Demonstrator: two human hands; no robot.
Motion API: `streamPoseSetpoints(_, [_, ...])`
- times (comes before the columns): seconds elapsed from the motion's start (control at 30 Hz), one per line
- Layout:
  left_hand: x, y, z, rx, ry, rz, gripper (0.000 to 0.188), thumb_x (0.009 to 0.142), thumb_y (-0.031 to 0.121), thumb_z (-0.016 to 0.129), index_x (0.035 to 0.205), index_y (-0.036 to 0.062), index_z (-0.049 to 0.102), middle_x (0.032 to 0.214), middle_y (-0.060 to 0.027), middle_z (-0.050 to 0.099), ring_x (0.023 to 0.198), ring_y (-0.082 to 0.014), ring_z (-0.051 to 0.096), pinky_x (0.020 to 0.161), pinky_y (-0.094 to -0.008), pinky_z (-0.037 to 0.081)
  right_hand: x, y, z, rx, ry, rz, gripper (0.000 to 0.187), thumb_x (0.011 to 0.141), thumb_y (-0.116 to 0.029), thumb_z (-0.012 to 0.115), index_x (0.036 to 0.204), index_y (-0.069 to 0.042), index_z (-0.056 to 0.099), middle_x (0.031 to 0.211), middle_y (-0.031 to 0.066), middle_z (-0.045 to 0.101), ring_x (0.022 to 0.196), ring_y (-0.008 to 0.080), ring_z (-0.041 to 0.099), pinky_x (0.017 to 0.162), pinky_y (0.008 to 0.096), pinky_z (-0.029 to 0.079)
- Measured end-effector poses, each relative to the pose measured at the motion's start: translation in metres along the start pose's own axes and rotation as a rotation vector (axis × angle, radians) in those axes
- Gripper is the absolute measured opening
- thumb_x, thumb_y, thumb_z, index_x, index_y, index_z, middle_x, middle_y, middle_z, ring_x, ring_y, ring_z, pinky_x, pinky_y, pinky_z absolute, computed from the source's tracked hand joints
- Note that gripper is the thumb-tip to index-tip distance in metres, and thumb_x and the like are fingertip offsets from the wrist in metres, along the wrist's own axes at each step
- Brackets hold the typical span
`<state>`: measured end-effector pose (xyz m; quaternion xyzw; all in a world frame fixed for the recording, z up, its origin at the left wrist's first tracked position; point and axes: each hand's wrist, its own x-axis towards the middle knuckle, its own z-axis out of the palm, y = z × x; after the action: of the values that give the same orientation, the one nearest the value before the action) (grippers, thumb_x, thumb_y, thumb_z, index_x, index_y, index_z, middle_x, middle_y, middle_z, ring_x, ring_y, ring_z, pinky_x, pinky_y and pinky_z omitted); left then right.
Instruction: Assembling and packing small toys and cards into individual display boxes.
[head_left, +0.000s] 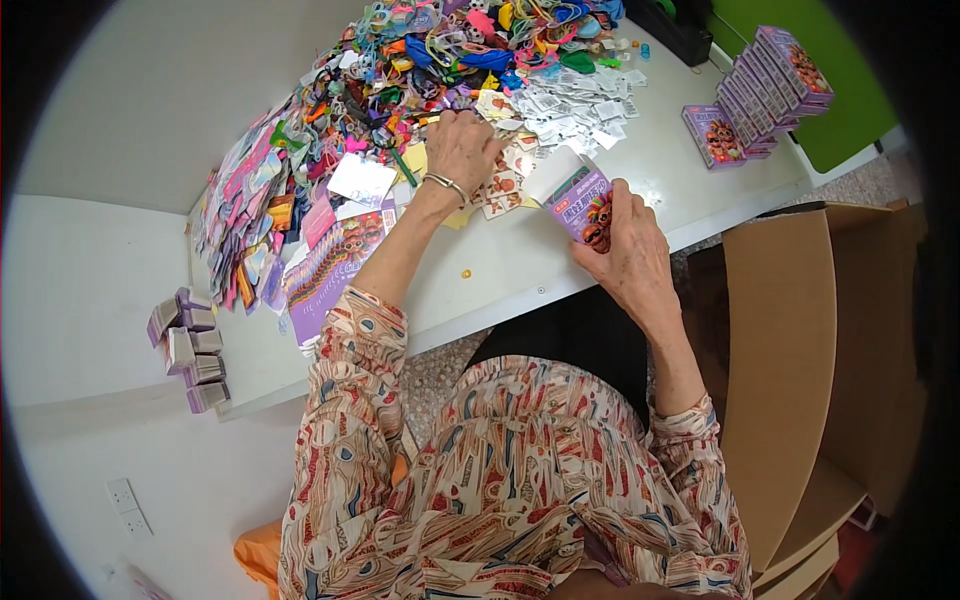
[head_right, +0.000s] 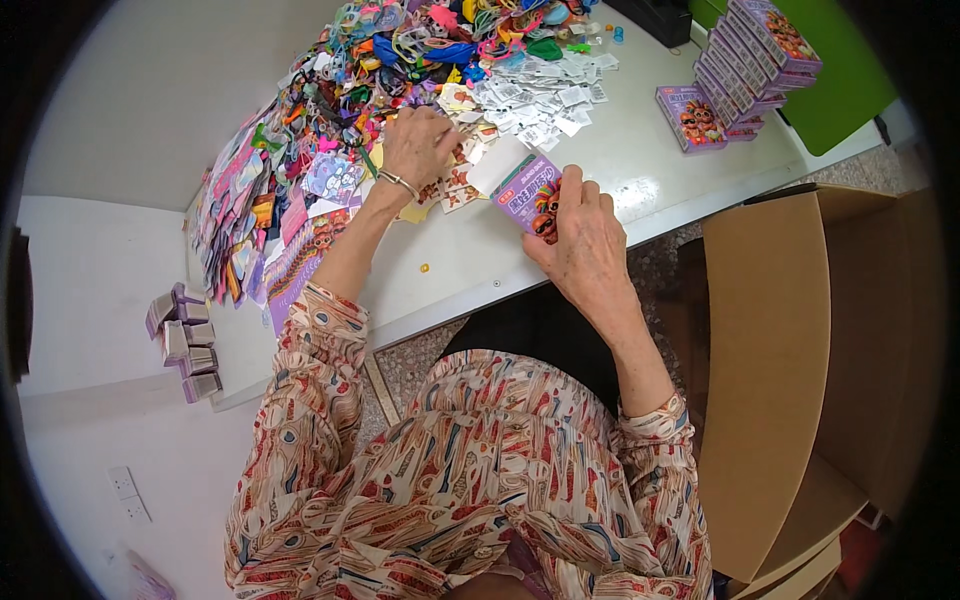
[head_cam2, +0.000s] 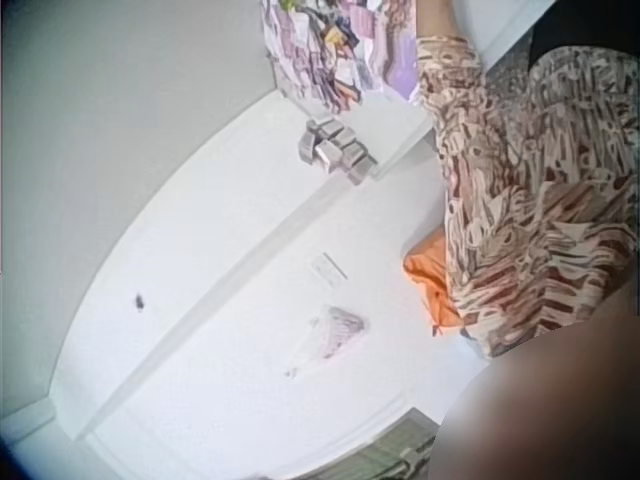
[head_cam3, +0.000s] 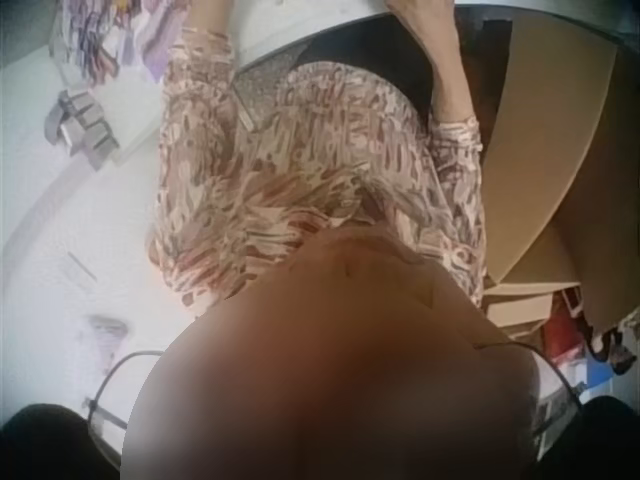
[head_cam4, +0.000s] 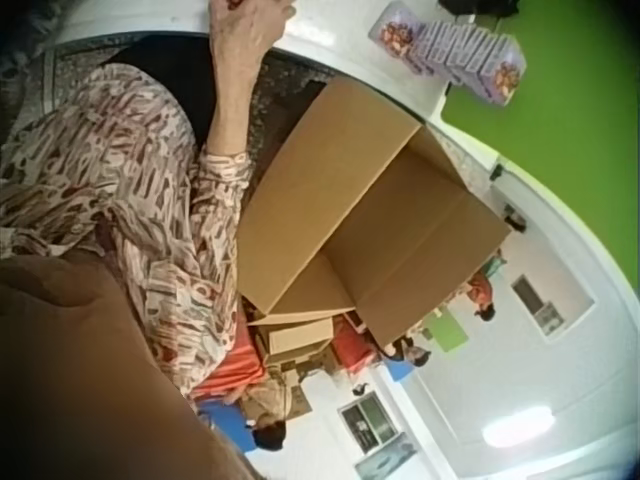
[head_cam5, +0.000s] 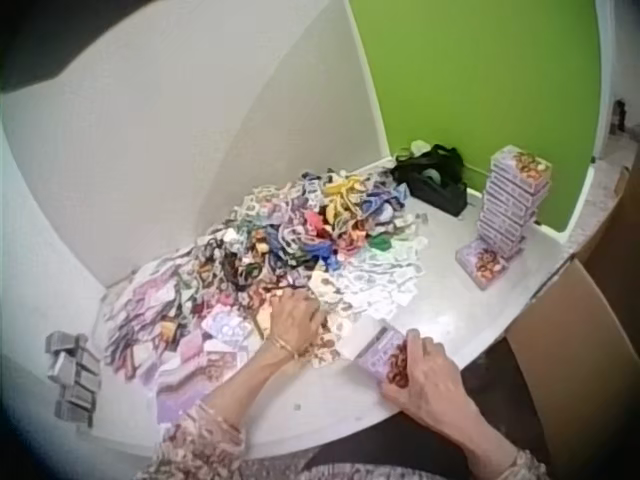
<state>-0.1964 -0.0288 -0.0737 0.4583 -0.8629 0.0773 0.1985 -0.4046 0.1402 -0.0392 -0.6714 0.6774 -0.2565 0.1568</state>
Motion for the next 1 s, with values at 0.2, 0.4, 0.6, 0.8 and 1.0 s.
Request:
streamPoseSetpoints(0.2, [0.007,-0.016,0.000,-0.246,0.059,-0.092,0.017,0.080,0.021,0.064,0.081,0.0061,0.071,0.078,-0.0119,0.068,0.072,-0.0299,0.063,0.068,-0.0404,0.048,-0.001,0.001,0.001,0.003,0.001,-0.005,0.070,0.068,-0.021,0.072,0.124,0.004,0.038,0.096,0.0215,0.056,0.090,0.0375,0.057,0.076,0.0442,0.049])
streamPoseSetpoints(0.4, [0.028,-0.003,0.004,-0.319,-0.034,0.035,0.016,0.079,0.017,0.061,0.087,0.0076,0.070,0.072,-0.0138,0.065,0.067,-0.0332,0.063,0.062,-0.0428,0.049,-0.001,0.002,0.002,-0.012,0.010,-0.025,0.072,0.068,-0.021,0.073,0.125,0.005,0.037,0.096,0.0219,0.056,0.090,0.0378,0.057,0.077,0.0446,0.049])
streamPoseSetpoints(0.6, [0.036,0.003,0.011,-0.123,-0.106,0.059,0.014,0.080,0.018,0.061,0.085,0.0076,0.069,0.073,-0.0149,0.066,0.069,-0.0344,0.064,0.063,-0.0437,0.050,-0.001,0.000,0.002,-0.010,0.012,-0.028,0.072,0.068,-0.019,0.073,0.125,0.005,0.037,0.095,0.0221,0.056,0.090,0.0383,0.057,0.077,0.0448,0.049])
streamPoseSetpoints(0.8, [0.040,-0.007,-0.012,-0.243,-0.085,-0.104,0.015,0.081,0.020,0.061,0.089,0.0090,0.069,0.078,-0.0148,0.067,0.073,-0.0325,0.066,0.065,-0.0429,0.051,0.002,-0.001,0.001,-0.020,-0.009,-0.015,0.068,0.068,-0.018,0.073,0.122,0.004,0.038,0.094,0.0219,0.056,0.089,0.0382,0.057,0.076,0.0448,0.049])
streamPoseSetpoints(1.0, [0.052,0.002,0.003,-0.080,-0.276,0.074,0.020,0.079,0.017,0.060,0.096,0.0124,0.070,0.080,-0.0138,0.068,0.076,-0.0328,0.066,0.068,-0.0435,0.052,0.003,-0.001,0.004,-0.030,-0.001,-0.022,0.067,0.068,-0.019,0.073,0.121,0.004,0.038,0.095,0.0214,0.056,0.089,0.0379,0.057,0.076,0.0449,0.049])
